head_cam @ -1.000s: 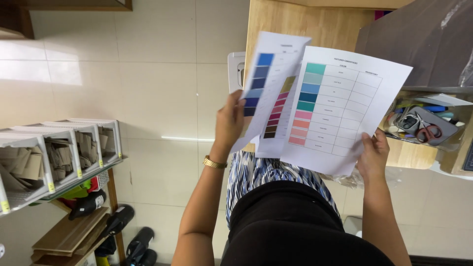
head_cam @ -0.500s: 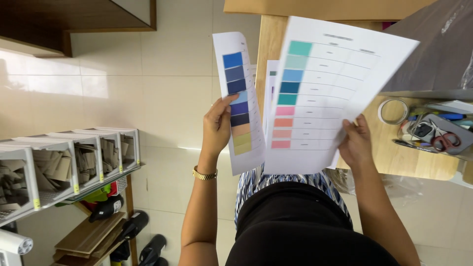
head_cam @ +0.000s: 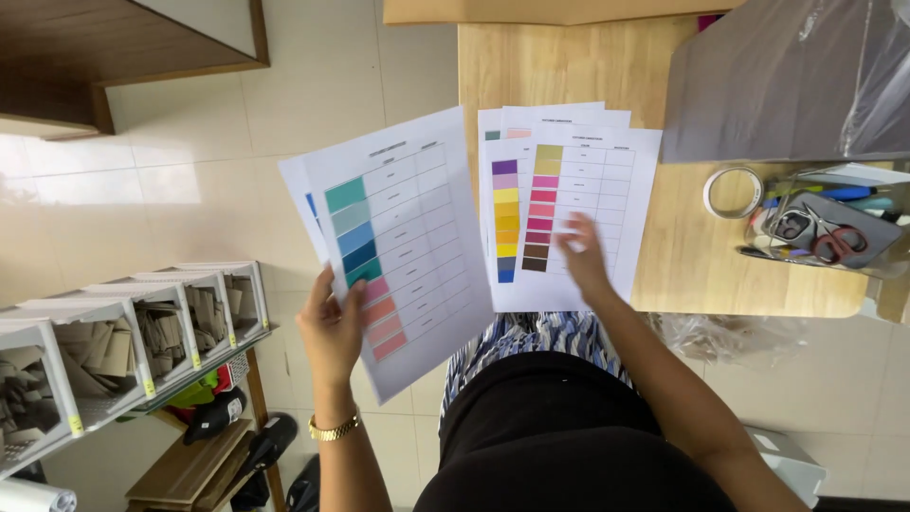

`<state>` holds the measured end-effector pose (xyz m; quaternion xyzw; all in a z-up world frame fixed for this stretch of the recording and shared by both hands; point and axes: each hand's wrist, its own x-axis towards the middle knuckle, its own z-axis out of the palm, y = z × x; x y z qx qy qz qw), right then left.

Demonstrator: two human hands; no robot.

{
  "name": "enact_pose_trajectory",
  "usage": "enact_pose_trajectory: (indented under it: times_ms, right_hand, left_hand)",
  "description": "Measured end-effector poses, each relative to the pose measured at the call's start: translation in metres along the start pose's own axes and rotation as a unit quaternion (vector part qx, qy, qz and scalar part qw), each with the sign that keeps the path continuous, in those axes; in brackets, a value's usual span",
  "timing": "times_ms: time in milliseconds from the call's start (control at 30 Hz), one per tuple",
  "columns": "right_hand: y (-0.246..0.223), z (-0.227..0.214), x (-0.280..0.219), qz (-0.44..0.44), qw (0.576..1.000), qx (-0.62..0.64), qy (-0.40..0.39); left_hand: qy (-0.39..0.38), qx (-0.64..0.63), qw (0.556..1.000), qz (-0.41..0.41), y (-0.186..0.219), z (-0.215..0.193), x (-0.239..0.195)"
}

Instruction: Matching individual color swatches to a printed inventory chart and organizing multiple color-coded documents.

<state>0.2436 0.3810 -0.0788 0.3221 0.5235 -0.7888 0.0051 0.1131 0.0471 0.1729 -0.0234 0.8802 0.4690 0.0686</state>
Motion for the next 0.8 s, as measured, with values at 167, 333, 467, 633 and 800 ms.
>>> enact_pose_trajectory:
  times_ms: [167,333,467,633,800]
  right_hand:
    - [0.052,-0.091,0.061,0.044,0.823,-0.416,0.385]
    - [0.012,-0.062,0.057,0.047,0.815,-0.486,0.313]
    - [-0.003,-0.053,0.061,0.076,0.807,-0.497,0.311]
    - [0.028,-0.091,0.066,0.003,0.816,-0.492,0.303]
    - [-0.036,-0.063,0.025,-0.048,0.894,-0.385,0.224]
  left_hand:
    - [0.034,0.006,0.999,-0.005,-0.042,-0.019,-0.010]
    - [0.046,0.021,0.999,0.006,-0.022,-0.020,-0.009]
    - [0.041,0.028,0.999,0.007,0.026,-0.016,-0.005]
    - [0.014,0.074,0.995,0.071,0.037,-0.014,-0.012]
    - [-0.069,-0.005,0.982,0.178,0.034,-0.018,-0.014]
